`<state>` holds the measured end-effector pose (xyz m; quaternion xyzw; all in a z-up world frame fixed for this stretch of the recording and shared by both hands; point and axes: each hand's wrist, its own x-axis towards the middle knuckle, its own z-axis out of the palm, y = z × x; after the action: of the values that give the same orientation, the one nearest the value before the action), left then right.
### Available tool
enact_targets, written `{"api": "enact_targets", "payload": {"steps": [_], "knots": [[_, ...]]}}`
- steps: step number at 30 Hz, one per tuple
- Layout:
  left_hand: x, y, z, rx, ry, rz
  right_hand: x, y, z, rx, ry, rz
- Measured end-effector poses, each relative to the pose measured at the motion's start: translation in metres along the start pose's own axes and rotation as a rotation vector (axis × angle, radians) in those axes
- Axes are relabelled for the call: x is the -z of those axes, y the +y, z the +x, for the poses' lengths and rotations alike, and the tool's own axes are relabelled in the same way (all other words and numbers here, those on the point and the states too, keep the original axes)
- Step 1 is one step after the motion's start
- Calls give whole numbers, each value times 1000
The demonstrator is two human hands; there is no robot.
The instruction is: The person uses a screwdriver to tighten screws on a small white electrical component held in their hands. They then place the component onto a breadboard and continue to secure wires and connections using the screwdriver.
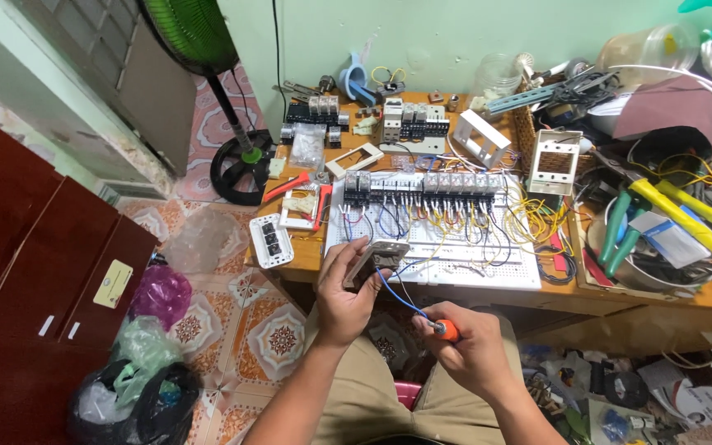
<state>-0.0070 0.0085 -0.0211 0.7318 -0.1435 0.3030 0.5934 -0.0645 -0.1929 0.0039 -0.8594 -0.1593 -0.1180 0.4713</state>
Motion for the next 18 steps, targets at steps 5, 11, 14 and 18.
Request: {"api": "enact_targets", "payload": {"steps": [5, 11, 14, 18], "knots": [[-6, 10, 3, -26, 21, 7, -5, -3, 3, 58, 7, -57], [-5, 7, 2, -92, 46, 77, -6, -3, 4, 199, 39, -148], [-2, 8, 4, -102, 60, 92, -5, -7, 3, 213, 32, -171], [7, -2, 2, -70, 46, -53, 7, -8, -1, 84, -133, 80]]}}
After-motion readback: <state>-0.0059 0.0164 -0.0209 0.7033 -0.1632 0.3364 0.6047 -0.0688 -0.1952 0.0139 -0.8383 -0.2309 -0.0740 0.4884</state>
